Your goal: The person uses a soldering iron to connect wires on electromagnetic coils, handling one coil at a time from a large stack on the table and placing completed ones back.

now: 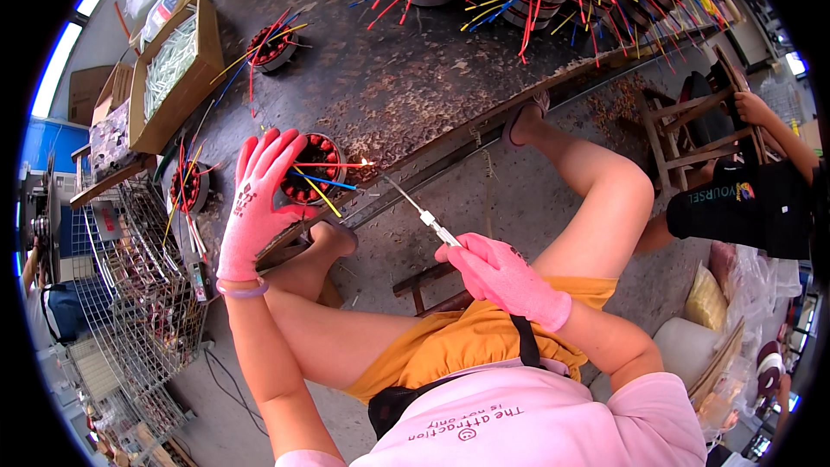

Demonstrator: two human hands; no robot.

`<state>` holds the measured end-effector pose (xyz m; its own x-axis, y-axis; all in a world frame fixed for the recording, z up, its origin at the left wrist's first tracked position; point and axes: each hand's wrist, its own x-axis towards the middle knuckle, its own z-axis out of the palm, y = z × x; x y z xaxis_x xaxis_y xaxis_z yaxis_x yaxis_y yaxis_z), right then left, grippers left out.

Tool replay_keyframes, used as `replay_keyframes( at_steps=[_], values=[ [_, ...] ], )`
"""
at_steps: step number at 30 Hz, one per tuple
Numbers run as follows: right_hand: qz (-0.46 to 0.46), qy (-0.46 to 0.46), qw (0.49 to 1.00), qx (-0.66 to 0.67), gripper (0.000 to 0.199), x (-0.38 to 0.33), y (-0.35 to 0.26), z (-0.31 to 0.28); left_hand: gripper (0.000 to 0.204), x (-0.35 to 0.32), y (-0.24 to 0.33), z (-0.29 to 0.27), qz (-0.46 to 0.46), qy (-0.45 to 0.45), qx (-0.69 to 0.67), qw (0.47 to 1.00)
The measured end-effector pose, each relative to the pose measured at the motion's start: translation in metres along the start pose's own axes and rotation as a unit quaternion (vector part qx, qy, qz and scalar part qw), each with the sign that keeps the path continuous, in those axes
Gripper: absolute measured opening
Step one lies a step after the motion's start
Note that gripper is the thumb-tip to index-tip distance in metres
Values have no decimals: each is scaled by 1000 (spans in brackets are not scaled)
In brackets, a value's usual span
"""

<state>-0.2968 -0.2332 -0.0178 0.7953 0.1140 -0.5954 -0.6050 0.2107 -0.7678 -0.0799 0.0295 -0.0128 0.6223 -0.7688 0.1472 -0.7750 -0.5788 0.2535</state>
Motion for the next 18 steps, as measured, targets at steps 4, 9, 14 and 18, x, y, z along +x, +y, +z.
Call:
replay_keyframes(
  at_steps=[4,9,14,18],
  values=[
    [6,2,1000,19,23,1,2,-1,94,0,0,-1,-6,-14,3,1000],
    [4,9,1000,-1,23,-2,-1,0,93,0,0,-1,-3,-8,0,1000],
    [3,7,1000,-1,25,-1,0,0,92,1,2,0,-3,1,-10,1000],
    [-1,14,1000,-14,29,1,0,2,91,1,3,0,-5,1,-11,1000]
  ],
)
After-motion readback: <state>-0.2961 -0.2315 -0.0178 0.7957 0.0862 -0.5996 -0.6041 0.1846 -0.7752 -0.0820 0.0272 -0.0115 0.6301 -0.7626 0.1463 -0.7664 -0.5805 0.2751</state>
